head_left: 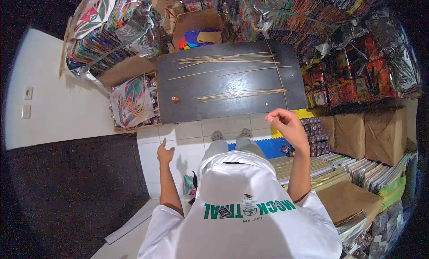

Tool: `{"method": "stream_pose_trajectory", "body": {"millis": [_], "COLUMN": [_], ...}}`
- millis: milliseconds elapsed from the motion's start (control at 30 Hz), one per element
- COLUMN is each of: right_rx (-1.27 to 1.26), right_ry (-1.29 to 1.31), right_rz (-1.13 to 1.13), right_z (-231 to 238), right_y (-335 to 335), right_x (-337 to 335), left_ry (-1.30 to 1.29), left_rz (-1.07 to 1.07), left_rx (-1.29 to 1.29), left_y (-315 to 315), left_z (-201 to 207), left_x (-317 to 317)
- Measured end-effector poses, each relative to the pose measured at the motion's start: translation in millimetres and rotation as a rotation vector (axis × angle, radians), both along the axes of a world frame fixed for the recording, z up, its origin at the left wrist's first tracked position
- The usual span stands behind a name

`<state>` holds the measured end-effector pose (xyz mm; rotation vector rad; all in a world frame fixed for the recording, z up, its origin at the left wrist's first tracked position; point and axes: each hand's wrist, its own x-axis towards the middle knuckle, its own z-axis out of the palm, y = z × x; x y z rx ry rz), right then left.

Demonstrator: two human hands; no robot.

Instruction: The person assembles a kite frame by hand, using thin wooden sticks and a small orange tube of adhesive. They apply the adhesive to the ends of the sticks and join them together to form a cross shape on a dark work surface. The person handles the sticks one by one, carefully aligning and pressing the joints.

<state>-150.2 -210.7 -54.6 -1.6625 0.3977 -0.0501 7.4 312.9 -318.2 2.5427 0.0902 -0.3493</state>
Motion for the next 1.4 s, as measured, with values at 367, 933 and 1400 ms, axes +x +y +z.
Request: {"method": "stream_pose_trajectory", "body": {"millis": [367, 933, 1400], "right_rx": [-0.165, -0.306, -0.241], "right_ry": [0.054, -0.002, -0.1], "right_rz": [0.188, 0.047, 0.09], "right_z": [20, 14, 25], "right_y": [49, 34, 59], "right_x": [26, 6, 26], "left_ry": [-0.012, -0.067, 0.054], "left_rz": [-0.66, -0.313, -0.75], "left_rx": [-0.738, -0.45, -0.768], "left_y": [-242, -210, -271], "left_z": [217, 195, 284], "left_x": [-21, 1, -25]}}
